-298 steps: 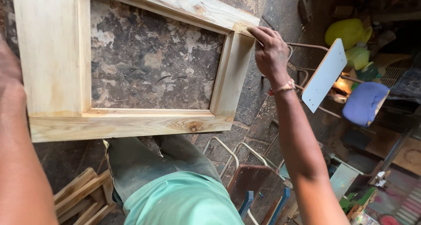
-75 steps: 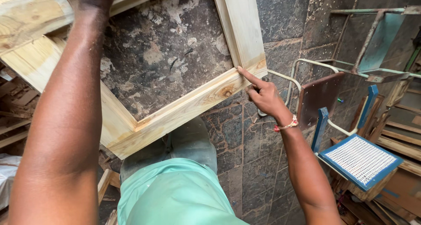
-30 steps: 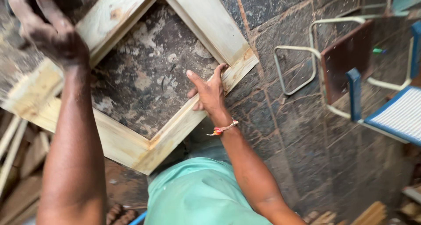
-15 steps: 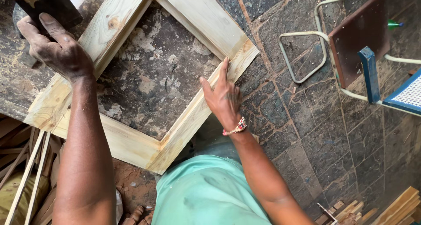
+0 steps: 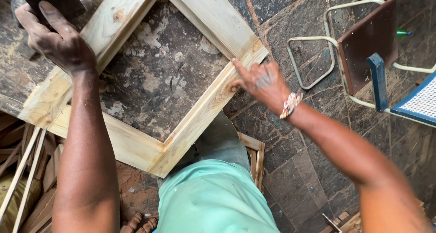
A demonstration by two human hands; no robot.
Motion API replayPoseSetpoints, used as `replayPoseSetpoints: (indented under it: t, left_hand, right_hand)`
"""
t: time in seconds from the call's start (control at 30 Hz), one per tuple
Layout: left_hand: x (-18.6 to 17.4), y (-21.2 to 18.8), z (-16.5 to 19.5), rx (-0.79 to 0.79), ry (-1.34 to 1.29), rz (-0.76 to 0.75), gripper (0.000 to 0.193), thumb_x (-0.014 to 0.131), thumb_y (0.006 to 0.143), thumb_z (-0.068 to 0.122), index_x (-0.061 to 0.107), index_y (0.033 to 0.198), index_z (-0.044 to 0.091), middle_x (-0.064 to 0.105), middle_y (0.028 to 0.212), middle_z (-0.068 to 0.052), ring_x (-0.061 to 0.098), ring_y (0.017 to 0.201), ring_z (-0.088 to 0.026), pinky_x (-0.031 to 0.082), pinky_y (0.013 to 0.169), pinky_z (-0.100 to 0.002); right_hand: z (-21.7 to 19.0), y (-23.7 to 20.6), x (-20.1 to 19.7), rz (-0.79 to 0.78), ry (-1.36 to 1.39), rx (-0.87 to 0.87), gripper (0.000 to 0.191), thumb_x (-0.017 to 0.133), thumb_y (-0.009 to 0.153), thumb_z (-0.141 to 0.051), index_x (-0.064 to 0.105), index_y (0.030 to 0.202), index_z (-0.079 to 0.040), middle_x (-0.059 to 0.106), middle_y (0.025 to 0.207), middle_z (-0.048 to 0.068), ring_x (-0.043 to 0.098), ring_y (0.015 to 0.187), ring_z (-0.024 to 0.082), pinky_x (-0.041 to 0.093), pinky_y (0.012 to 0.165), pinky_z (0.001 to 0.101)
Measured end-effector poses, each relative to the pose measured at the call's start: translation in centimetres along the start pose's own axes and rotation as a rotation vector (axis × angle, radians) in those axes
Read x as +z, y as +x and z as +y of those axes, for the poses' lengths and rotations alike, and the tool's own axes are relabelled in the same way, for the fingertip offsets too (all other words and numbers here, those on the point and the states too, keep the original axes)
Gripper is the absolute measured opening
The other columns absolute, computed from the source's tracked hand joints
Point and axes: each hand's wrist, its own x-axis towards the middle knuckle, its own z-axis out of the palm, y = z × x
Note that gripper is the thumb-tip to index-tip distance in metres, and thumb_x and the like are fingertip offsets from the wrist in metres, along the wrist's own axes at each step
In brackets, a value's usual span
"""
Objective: The person sands a rectangular wooden frame using a sanding block, focusing on the edges and corners. They repeatedly flip the frame over to sand different sides and occasionally use their fingers to feel the surface texture.
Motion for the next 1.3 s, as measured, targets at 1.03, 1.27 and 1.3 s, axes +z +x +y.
replayPoseSetpoints:
  t: [1.03,1.27,1.3]
  left_hand:
    - [0.5,-0.2,-1.9,-0.092,0.23,0.034,0.037,0.044,0.114,0.036,0.063,0.114,0.004,0.069,0.084,-0.009,0.06,0.078,-0.02,0.05,0.084,-0.042]
    - [0.1,0.9,0.2,-0.196,0.195,-0.018,0.037,0.045,0.111,0.036,0.06,0.117,0.003,0.064,0.076,-0.009,0.056,0.066,-0.02,0.05,0.068,-0.04]
    - [0.2,1.3,0.0,-0.296,0.213,-0.024,0.04,0.046,0.108,0.038,0.059,0.121,0.003,0.061,0.07,-0.01,0.051,0.059,-0.021,0.05,0.061,-0.04]
  right_hand:
    - [-10.3,4.9,-0.8,0.291,1.068,0.687,0.124,0.073,0.102,-0.066,-0.006,0.152,0.015,0.06,0.101,0.047,0.07,0.089,0.048,0.063,0.075,0.0436]
    - [-11.1,6.3,-3.5,0.345,2.184,0.895,0.126,0.078,0.083,-0.032,-0.022,0.156,-0.006,0.066,0.076,0.023,0.06,0.044,0.017,0.048,0.03,0.0283]
    - [-11.0,6.5,-3.6,0.437,2.214,0.846,0.126,0.079,0.082,-0.03,-0.021,0.155,-0.007,0.068,0.077,0.019,0.063,0.047,0.015,0.051,0.031,0.0289]
